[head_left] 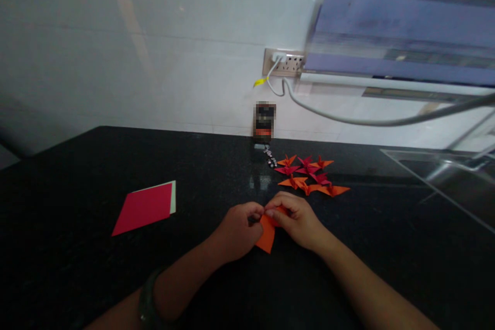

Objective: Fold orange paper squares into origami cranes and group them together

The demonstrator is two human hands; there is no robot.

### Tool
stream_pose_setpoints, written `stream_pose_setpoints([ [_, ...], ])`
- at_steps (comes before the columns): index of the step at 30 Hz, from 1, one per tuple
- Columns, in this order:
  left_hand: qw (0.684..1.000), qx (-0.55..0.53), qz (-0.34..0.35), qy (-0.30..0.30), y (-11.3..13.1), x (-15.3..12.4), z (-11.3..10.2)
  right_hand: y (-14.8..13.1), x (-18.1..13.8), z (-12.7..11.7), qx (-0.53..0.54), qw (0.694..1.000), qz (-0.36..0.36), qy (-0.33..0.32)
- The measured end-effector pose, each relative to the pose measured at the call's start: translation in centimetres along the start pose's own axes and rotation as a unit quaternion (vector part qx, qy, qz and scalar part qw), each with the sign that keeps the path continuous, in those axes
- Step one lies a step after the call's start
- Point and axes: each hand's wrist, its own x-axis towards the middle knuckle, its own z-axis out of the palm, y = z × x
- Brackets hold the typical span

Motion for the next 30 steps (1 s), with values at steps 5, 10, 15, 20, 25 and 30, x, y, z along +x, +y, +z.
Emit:
stream_pose_setpoints([
  [5,0.998,0.063,-0.01,0.009,0.5,-0.1,-0.3,-0.1,0.0,0.0,0.02,1.0,-0.006,-0.001],
  [10,0.998,0.055,-0.021,0.014,1.0,-0.1,-0.6,0.3,0.0,0.0,0.02,0.999,0.022,0.039],
  [15,0.99,-0.091,-0.101,0.038,1.2,0.3,-0.8,1.0,-0.1,0.1,0.06,0.992,0.096,0.05],
  [20,0.972,-0.192,-0.125,0.044,1.3,0.5,-1.0,1.1,-0.1,-0.1,0.064,0.994,0.068,0.058],
  [25,0.966,-0.221,-0.135,0.018,1.1,0.4,-0.9,1.1,-0.1,-0.1,0.076,0.994,0.061,0.054],
  [30,0.974,-0.184,-0.129,0.007,1.0,0.3,-0.8,1.1,-0.1,0.1,0.091,0.99,0.09,0.051],
])
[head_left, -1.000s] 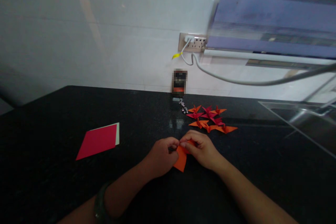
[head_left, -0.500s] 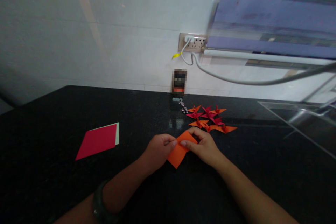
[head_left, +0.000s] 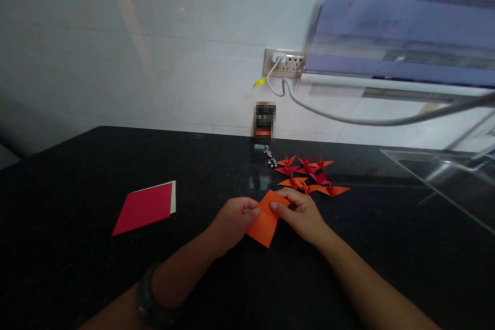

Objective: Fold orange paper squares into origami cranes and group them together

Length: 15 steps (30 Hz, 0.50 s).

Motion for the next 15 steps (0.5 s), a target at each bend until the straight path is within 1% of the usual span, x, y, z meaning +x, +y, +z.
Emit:
stream_pose_setpoints([
  [3,0.999,0.029,0.006,-0.011,-0.18,-0.02,0.02,0.16,-0.07,0.1,-0.003,1.0,0.014,-0.006],
  [6,0.999,0.042,0.006,-0.007,-0.21,0.0,0.03,0.28,-0.17,0.17,0.023,0.999,0.034,-0.022],
  [9,0.999,0.033,0.002,0.008,-0.12,0.07,0.03,0.15,-0.26,0.22,0.042,0.997,0.051,-0.037],
  [15,1.0,-0.001,-0.006,0.024,0.02,0.14,0.01,-0.23,-0.47,0.28,0.025,0.995,0.076,-0.055],
])
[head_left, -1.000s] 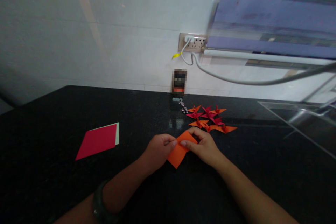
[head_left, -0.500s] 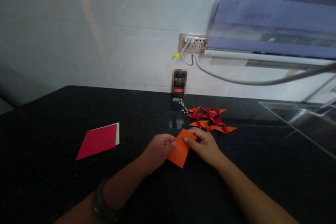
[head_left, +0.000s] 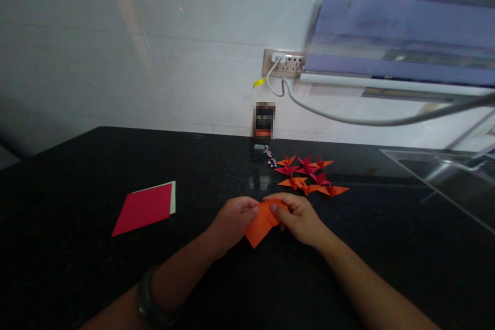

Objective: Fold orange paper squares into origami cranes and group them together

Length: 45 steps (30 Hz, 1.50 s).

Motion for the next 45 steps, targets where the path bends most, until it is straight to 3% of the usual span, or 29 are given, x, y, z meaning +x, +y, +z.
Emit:
stream_pose_setpoints([
  [3,0.999,-0.029,-0.007,-0.012,0.1,-0.1,-0.1,0.0,0.0,-0.2,-0.016,0.999,-0.028,-0.005],
  [8,0.991,-0.129,-0.024,-0.04,-0.1,0.0,-0.3,-0.4,0.1,-0.7,-0.061,0.978,-0.198,-0.027],
  [12,0.98,-0.19,-0.032,-0.045,-0.4,0.3,-0.5,-0.9,0.1,-0.6,-0.097,0.967,-0.229,-0.049],
  [26,0.968,-0.248,-0.033,-0.032,-0.2,0.4,-0.9,-0.8,-0.1,-0.4,-0.113,0.965,-0.22,-0.087],
  [33,0.989,-0.148,-0.007,0.015,-0.3,0.3,-0.5,-1.3,-0.3,-0.3,-0.123,0.964,-0.211,-0.101],
  [37,0.995,-0.093,0.011,0.042,-0.4,0.4,-0.4,-1.2,-0.2,0.0,-0.085,0.976,-0.188,-0.069],
  [42,0.997,-0.026,0.024,0.075,0.1,0.2,-0.2,-0.5,-0.1,0.1,-0.027,0.996,-0.08,0.03],
  [45,0.996,-0.021,0.034,0.076,0.1,0.2,-0.1,-0.4,0.1,0.0,-0.023,0.998,-0.061,0.004],
])
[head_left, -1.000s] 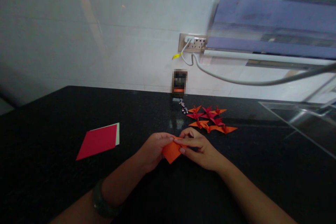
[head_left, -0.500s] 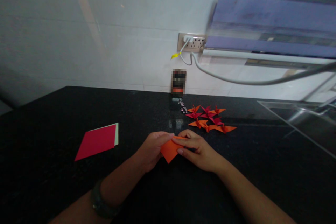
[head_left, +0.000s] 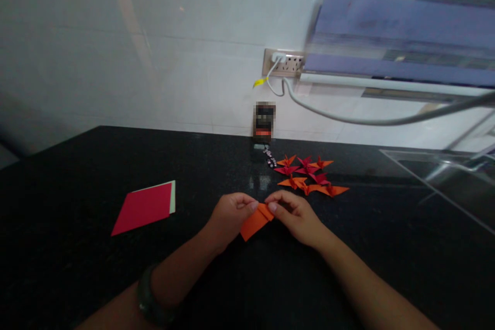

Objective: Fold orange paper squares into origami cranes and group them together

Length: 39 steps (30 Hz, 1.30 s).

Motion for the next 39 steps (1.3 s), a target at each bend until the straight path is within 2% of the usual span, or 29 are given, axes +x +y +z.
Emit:
stream_pose_setpoints([
  [3,1.0,-0.009,-0.002,-0.021,-0.34,0.14,-0.08,-0.09,0.19,-0.05,-0.005,0.999,0.017,-0.044],
  [7,0.999,-0.009,0.01,-0.031,-0.78,0.34,-0.19,0.0,0.33,-0.13,0.026,0.997,0.053,-0.054],
  [11,1.0,-0.013,0.009,-0.02,-0.62,0.34,-0.13,0.0,0.31,-0.18,0.056,0.993,0.083,-0.055],
  [14,1.0,-0.015,0.006,-0.007,-0.36,0.27,-0.07,-0.2,0.22,-0.11,0.054,0.991,0.091,-0.081],
  [17,1.0,-0.026,0.0,-0.009,-0.25,0.22,-0.09,-0.38,0.12,-0.07,0.026,0.992,0.071,-0.096],
  [23,0.998,-0.059,-0.011,-0.026,-0.28,0.09,-0.1,-0.58,0.18,-0.25,-0.021,0.997,0.008,-0.08],
  [39,0.996,-0.082,-0.019,-0.035,-0.66,0.12,-0.02,-0.49,0.37,-0.29,-0.045,0.996,-0.034,-0.07],
])
